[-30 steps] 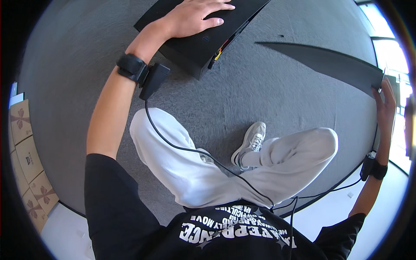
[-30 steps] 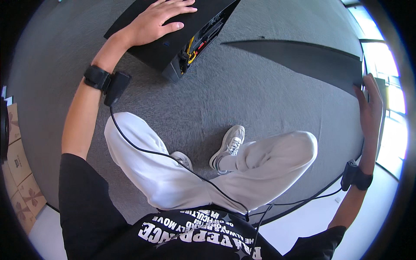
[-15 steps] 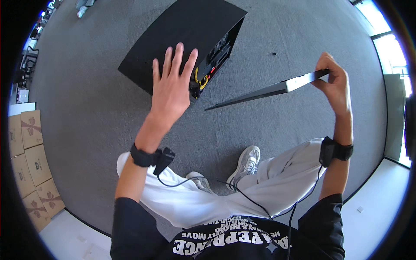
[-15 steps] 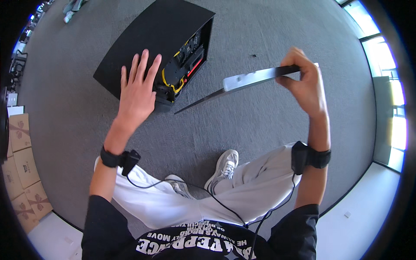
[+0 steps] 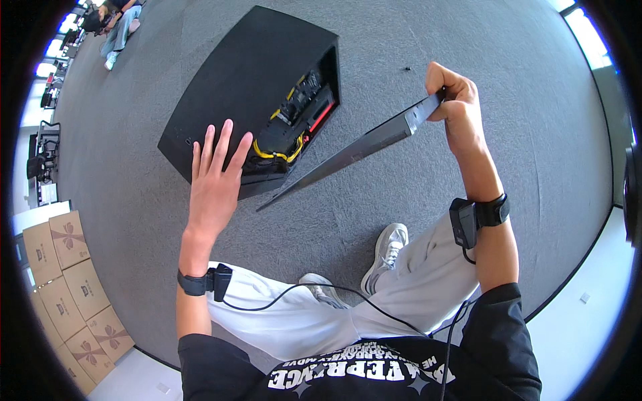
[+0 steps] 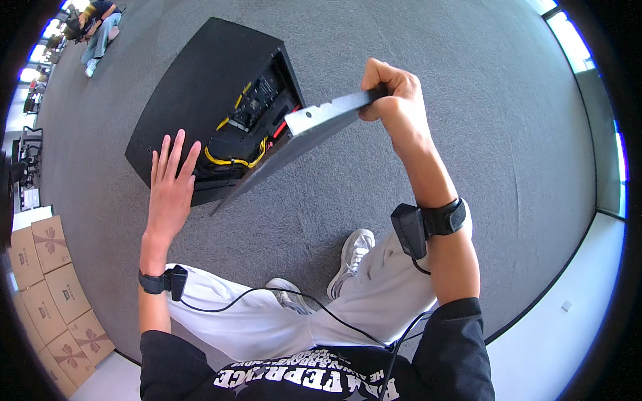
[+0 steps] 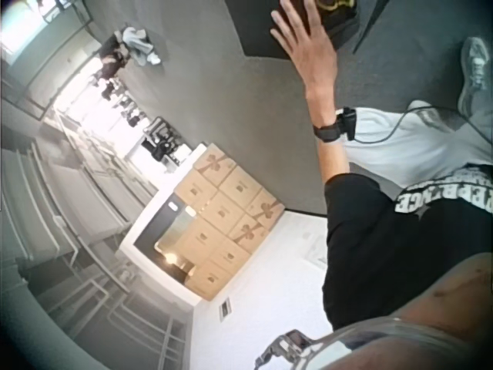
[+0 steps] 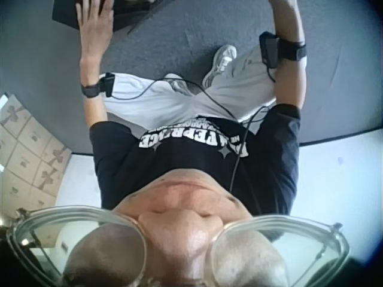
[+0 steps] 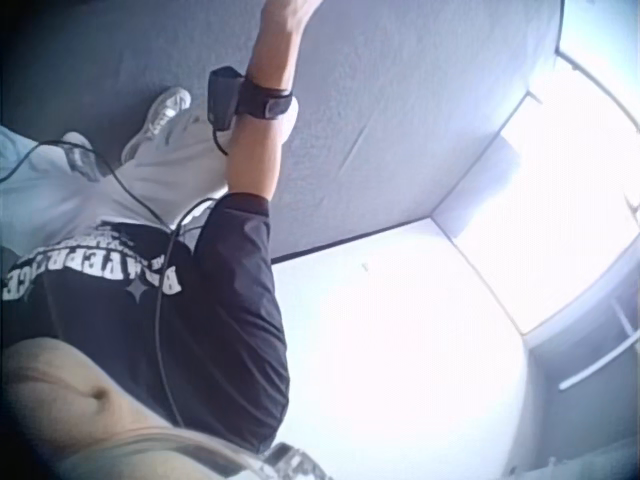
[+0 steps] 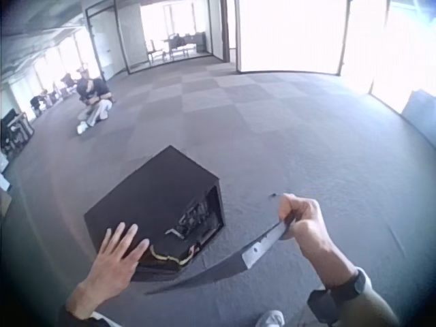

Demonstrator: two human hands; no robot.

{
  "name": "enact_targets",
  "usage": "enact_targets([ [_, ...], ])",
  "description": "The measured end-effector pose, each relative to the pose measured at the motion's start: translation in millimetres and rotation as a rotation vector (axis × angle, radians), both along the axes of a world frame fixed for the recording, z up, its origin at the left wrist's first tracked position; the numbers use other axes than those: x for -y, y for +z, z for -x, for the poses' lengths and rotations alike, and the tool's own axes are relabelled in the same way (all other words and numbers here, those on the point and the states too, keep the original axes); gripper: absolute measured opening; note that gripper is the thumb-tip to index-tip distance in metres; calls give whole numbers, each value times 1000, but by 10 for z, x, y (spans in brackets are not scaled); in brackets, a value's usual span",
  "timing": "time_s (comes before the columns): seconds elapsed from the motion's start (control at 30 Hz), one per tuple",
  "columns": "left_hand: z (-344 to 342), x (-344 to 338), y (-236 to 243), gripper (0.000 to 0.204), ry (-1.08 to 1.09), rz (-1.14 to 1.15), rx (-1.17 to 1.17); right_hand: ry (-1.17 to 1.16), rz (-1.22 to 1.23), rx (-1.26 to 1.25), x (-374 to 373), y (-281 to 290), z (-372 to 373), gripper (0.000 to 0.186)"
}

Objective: Opening a computer case and adjusting internal components or cables by hand.

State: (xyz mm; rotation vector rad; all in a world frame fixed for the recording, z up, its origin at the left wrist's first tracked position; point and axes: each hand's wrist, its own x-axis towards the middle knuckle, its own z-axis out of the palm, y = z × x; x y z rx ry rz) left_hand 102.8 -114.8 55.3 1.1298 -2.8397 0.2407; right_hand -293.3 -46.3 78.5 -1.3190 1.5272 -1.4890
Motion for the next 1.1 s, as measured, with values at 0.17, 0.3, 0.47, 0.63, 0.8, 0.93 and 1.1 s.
enact_targets([
  [0.17, -352, -69, -69, 79, -70, -113, 84, 36, -117, 121, -40, -246, -83, 23],
  [0.3, -444, -47, -78, 79, -65, -192, 58, 105, -199, 180, -32, -278, -316, 28],
  [0.47, -403, -14, -33, 73, -30, -230, 1, 194, -285, 310, -58, -370, -480, 22],
  [0.63, -238, -172, 253, 66, 73, -449, -48, 335, -300, 258, -5, -301, -545, 8],
  [0.8, -306, -599, 456, 88, 120, -825, -284, 286, -284, 258, 96, -265, -554, 8],
  [0.93, -383, -833, 528, 74, 245, -1150, -313, 264, -279, 395, 207, -264, -484, 7],
  [1.1, -303, -1013, 386, 39, 438, -1074, -232, 200, -236, 386, 271, -396, -542, 4],
])
